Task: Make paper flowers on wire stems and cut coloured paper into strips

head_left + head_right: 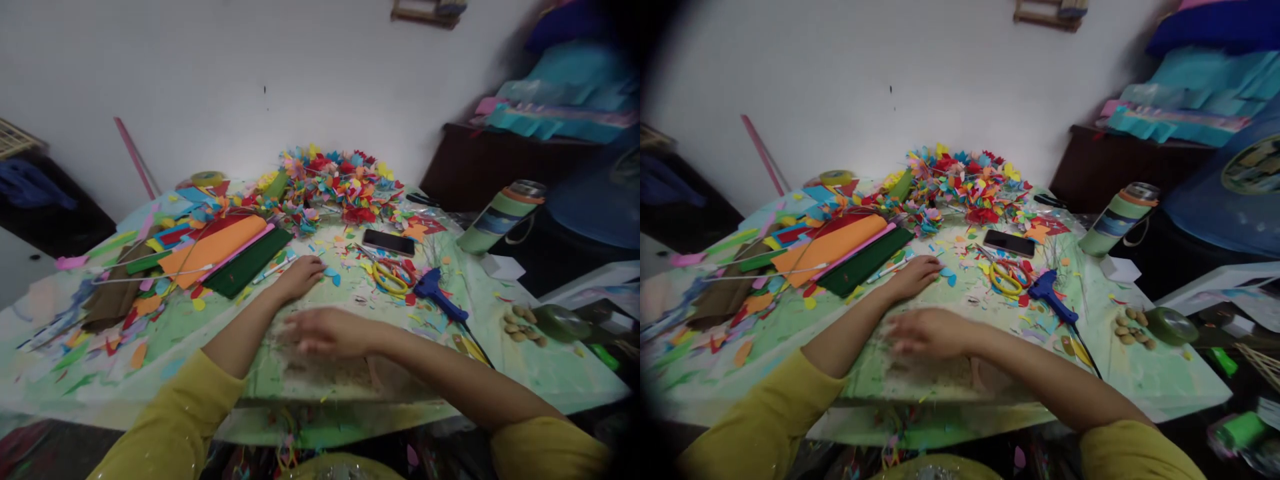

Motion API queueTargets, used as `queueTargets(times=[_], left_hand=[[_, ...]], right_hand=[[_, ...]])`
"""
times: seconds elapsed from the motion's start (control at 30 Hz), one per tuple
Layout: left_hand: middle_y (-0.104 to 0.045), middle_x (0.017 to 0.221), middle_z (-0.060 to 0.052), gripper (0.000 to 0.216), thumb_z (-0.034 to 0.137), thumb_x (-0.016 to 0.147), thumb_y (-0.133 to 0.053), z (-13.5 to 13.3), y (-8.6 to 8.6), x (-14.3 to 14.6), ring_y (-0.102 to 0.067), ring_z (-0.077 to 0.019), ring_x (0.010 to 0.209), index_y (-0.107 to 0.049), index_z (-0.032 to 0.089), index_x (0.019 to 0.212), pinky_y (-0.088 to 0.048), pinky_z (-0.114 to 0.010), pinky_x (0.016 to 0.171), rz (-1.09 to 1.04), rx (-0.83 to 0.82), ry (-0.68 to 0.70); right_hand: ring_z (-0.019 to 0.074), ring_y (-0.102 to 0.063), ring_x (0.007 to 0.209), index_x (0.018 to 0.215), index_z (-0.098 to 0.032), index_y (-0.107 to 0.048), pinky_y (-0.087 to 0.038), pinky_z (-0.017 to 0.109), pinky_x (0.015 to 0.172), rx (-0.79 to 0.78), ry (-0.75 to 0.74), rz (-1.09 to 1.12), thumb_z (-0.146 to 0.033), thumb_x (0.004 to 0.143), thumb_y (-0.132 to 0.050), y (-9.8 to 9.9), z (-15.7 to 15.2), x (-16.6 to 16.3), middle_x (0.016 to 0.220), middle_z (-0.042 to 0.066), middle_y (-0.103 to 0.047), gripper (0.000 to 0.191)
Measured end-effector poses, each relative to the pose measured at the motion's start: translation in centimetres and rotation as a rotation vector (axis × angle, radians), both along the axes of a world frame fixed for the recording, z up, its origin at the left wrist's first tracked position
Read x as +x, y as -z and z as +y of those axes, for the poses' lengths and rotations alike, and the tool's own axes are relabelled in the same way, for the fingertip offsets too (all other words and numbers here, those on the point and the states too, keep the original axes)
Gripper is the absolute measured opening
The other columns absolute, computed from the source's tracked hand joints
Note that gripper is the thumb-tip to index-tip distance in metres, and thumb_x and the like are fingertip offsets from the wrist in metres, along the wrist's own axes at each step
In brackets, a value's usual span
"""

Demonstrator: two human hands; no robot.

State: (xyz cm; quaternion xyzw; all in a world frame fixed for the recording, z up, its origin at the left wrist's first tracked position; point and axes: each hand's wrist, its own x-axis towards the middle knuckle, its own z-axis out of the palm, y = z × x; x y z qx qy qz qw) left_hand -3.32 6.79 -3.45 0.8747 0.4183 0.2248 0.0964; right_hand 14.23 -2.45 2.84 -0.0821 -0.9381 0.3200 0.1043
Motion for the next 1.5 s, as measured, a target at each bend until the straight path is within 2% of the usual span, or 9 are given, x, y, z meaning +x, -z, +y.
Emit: queueTargets(times=[0.17,0.37,0.5,0.63,0.83,0.97,1.13,1.33,1.5], left_hand=[[-0.055,0.122,-0.013,0.037,0.033,0.094,-0.038,0.4,-0.5,-1.1,-0.051,-0.0202,0.116,-0.061,0.016,0.118,-0.039,-0.037,0.104,-0.225,0.017,-0.099],[-0.059,0.108,-0.012,0.036,0.037,0.087,-0.048,0.4,-2.2,-3.8,-0.057,-0.0223,0.100,-0.063,0.014,0.109,-0.045,-0.035,0.090,-0.091,0.018,-0.350],[-0.062,0.094,-0.008,0.040,0.048,0.078,-0.060,-0.7,-3.3,-3.9,-0.058,-0.0218,0.085,-0.067,0.018,0.102,-0.046,-0.032,0.077,0.163,-0.156,-0.181],[-0.063,0.093,-0.008,0.030,0.041,0.079,-0.058,-1.2,-3.2,-2.4,-0.057,-0.0200,0.085,-0.068,0.018,0.095,-0.044,-0.030,0.077,0.049,-0.213,-0.149],[-0.064,0.067,-0.004,0.023,0.037,0.071,-0.059,1.0,-2.7,1.0,-0.058,-0.0168,0.062,-0.066,0.016,0.075,-0.046,-0.028,0.061,-0.256,-0.379,-0.324],[-0.068,0.079,-0.005,0.032,0.041,0.072,-0.058,3.4,-3.3,3.7,-0.062,-0.0169,0.069,-0.066,0.014,0.088,-0.049,-0.029,0.065,-0.364,-0.358,-0.334],[-0.070,0.088,-0.008,0.029,0.031,0.072,-0.057,5.1,-3.0,6.0,-0.065,-0.0182,0.076,-0.065,0.013,0.093,-0.053,-0.033,0.071,-0.448,-0.293,-0.378],[-0.067,0.101,-0.008,0.025,0.026,0.071,-0.052,3.6,-2.2,3.9,-0.062,-0.0205,0.094,-0.064,0.017,0.091,-0.050,-0.035,0.083,-0.384,-0.160,-0.500],[-0.065,0.090,-0.008,0.026,0.036,0.070,-0.061,0.1,-2.1,1.0,-0.059,-0.0236,0.085,-0.065,0.019,0.089,-0.047,-0.037,0.081,-0.204,-0.136,-0.612]], right_hand=[[0.0187,-0.063,0.096,0.100,-0.018,-0.069,-0.046,0.030,0.088,0.190,0.582,0.016,-0.021,0.089,-0.050,3.1,7.7,1.7,0.100,0.006,-0.071,0.023],[0.0243,-0.053,0.115,0.113,-0.010,-0.062,-0.037,0.039,0.098,0.309,0.882,0.022,-0.008,0.085,-0.043,5.0,9.7,3.9,0.121,0.017,-0.061,0.034],[0.0213,-0.057,0.102,0.098,-0.013,-0.067,-0.040,0.033,0.092,0.332,0.760,-0.007,-0.014,0.085,-0.048,5.3,8.7,3.2,0.101,0.012,-0.067,0.023],[0.0221,-0.056,0.095,0.085,-0.015,-0.066,-0.040,0.032,0.088,0.361,0.660,-0.047,-0.017,0.080,-0.054,5.2,7.4,2.1,0.089,0.011,-0.065,0.013],[0.0304,-0.050,0.107,0.102,-0.010,-0.060,-0.038,0.043,0.090,0.236,1.033,-0.019,-0.026,0.084,-0.053,5.0,7.9,2.5,0.110,0.021,-0.058,0.025],[0.0219,-0.058,0.092,0.085,-0.018,-0.064,-0.042,0.032,0.080,0.119,1.019,0.036,-0.019,0.084,-0.052,5.6,9.3,3.2,0.093,0.010,-0.066,0.012],[0.0175,-0.061,0.088,0.091,-0.019,-0.061,-0.043,0.027,0.074,0.004,1.071,0.142,-0.016,0.085,-0.047,6.0,10.0,3.7,0.093,0.006,-0.068,0.016],[0.0206,-0.059,0.093,0.093,-0.019,-0.060,-0.044,0.030,0.081,-0.044,1.087,0.205,-0.016,0.082,-0.049,5.9,10.0,3.7,0.097,0.007,-0.066,0.016],[0.0220,-0.057,0.100,0.100,-0.020,-0.058,-0.044,0.033,0.087,-0.065,1.100,0.212,-0.016,0.082,-0.048,6.2,10.1,3.6,0.104,0.009,-0.064,0.021]])
